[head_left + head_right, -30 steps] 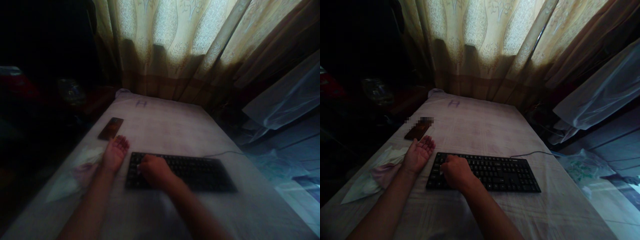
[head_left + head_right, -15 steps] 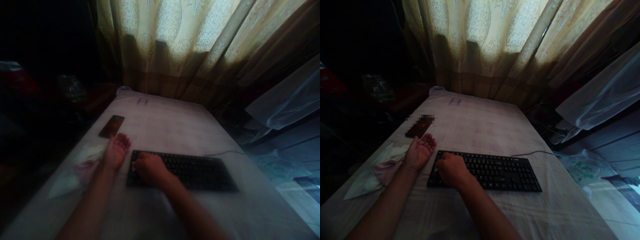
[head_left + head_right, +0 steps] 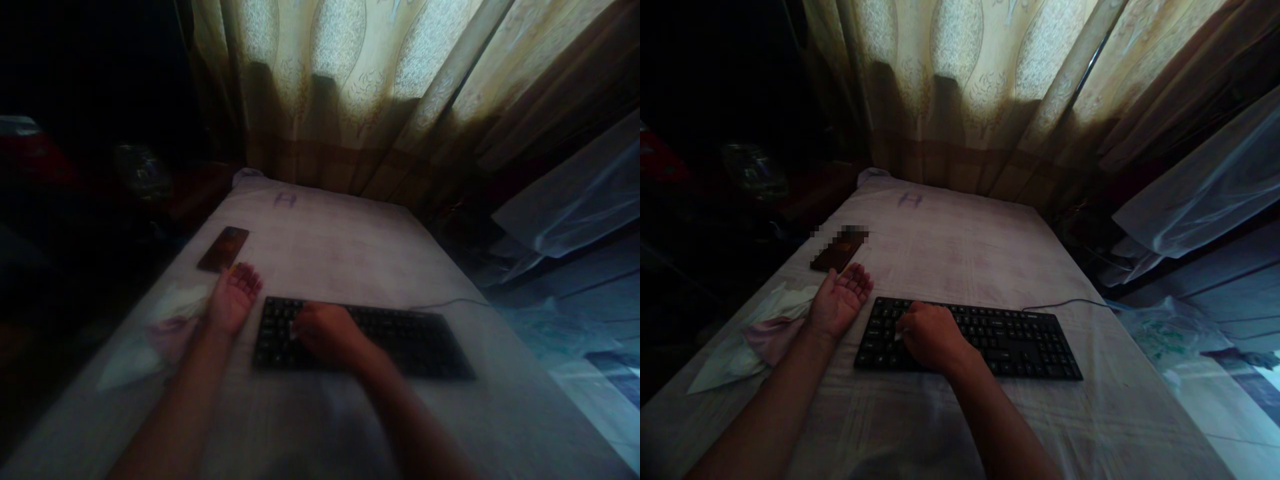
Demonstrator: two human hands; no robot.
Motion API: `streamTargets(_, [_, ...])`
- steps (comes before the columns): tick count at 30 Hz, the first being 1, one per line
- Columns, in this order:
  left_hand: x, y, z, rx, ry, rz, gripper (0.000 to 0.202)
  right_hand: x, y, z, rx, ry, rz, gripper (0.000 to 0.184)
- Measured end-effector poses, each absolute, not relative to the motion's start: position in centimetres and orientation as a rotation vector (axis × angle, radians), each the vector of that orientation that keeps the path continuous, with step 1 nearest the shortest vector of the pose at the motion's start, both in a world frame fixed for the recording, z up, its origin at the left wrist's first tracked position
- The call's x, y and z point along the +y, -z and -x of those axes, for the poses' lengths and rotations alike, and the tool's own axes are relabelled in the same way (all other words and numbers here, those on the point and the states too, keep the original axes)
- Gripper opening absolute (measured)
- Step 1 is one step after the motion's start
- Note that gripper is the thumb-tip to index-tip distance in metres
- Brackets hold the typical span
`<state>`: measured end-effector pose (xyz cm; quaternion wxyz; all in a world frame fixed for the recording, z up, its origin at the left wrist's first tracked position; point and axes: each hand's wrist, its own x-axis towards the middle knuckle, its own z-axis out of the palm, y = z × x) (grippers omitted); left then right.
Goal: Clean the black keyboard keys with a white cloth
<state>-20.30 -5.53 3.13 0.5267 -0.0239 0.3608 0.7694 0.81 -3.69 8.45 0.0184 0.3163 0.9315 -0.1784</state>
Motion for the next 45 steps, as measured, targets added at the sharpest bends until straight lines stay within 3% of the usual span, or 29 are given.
streamTargets(21, [-5.5, -3.1, 20.3, 0.860, -1.830, 0.058, 0.039, -4.0, -7.6, 0.7, 2.942, 0.497, -1.089, 0.036])
streamTargets(45, [-5.6, -2.9, 20.4, 0.849, -1.816, 0.036, 0.041, -5.1, -6.6, 2.7, 3.026, 0.335, -0.850, 0.025])
